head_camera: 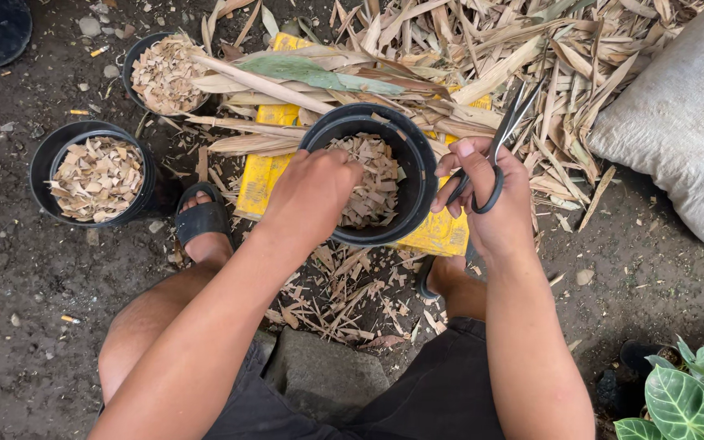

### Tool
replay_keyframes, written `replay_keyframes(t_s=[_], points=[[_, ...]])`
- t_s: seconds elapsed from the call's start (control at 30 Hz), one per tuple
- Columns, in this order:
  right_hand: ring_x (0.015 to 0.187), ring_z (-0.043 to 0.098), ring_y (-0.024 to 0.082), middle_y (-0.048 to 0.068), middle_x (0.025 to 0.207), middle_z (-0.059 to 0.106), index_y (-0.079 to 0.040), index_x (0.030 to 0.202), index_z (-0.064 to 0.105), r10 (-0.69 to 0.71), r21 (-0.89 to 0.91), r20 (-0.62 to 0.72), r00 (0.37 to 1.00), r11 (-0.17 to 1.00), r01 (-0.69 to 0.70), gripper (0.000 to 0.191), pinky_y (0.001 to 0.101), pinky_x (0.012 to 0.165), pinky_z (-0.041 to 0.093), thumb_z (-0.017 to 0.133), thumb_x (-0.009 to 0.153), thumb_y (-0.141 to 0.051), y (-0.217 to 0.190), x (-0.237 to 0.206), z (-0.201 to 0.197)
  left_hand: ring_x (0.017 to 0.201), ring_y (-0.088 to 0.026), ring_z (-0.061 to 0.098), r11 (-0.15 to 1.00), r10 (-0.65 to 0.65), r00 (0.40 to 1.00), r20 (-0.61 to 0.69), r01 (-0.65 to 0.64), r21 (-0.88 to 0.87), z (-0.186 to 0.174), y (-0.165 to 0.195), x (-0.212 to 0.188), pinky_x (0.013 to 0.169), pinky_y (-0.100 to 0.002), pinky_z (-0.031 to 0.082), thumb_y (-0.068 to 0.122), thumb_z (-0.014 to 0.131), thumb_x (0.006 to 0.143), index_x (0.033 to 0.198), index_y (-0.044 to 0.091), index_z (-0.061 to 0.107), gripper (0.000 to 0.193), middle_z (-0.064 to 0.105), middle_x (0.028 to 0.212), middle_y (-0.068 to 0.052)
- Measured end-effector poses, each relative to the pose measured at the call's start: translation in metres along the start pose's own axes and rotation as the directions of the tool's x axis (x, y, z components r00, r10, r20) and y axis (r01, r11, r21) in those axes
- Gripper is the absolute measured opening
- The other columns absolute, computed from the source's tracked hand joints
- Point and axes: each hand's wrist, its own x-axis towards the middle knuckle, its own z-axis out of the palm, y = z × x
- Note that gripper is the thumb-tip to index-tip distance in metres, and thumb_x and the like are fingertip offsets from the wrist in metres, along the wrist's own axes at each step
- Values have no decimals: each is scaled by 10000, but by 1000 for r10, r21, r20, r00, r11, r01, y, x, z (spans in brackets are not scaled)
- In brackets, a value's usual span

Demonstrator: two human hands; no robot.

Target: The person sits on a low stool and cuts dried palm leaves into small pieces with scissors, holding each leaf over a black pot so the cut pieces fall in. They occasionally reach for a new leaf from the pile beside them and continue cutting pieces into the pot.

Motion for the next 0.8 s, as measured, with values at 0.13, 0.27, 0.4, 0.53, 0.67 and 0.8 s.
replay_keyframes(t_s=[0.13,0.27,0.4,0.53,0.67,0.8], points=[[547,657,169,92,873,693,-24,1089,598,-27,-106,59,998,994,34,208,216,440,400,622,1054,-228,-2,-9,8,947,-353,669,985,-33,998,-59,22,-172,-16,3,-5,818,-467,518,19,723,817,946,43,730,131,688,987,-142],[526,657,152,92,873,693,-22,1113,604,-43,-163,147,988,984,67,196,188,400,341,622,1031,-199,-5,-9,16,894,-315,694,880,-109,987,-121,39,-474,-29,7,-6,768,-408,541,61,778,861,1018,10,718,175,716,973,-123],[566,664,130,98,1032,709,0,1122,614,-103,-107,192,976,986,125,158,205,437,451,659,1004,-94,1,-15,20,840,-92,722,596,-304,951,-48,151,-788,-33,9,-4,725,-256,568,101,812,875,1069,42,728,219,768,944,-22],[597,671,110,103,1099,713,12,1146,631,-106,-87,252,962,987,132,188,238,481,553,683,967,-10,11,-17,23,814,-22,660,435,-325,943,63,209,-876,-32,9,-5,703,-202,536,110,814,883,1082,42,731,226,754,942,11],[550,657,100,85,992,689,19,1111,624,-37,-87,261,965,994,62,209,227,437,508,725,928,14,17,-21,26,795,-15,658,377,-289,945,151,258,-890,-31,13,-4,699,-198,546,105,810,871,1061,43,736,214,745,928,17],[524,594,67,70,898,677,16,1086,622,-77,-129,208,975,986,106,196,208,416,450,753,942,8,15,-20,28,739,-19,622,489,-267,951,158,275,-828,-38,13,-2,664,-206,524,129,816,870,1061,61,760,209,747,883,16]])
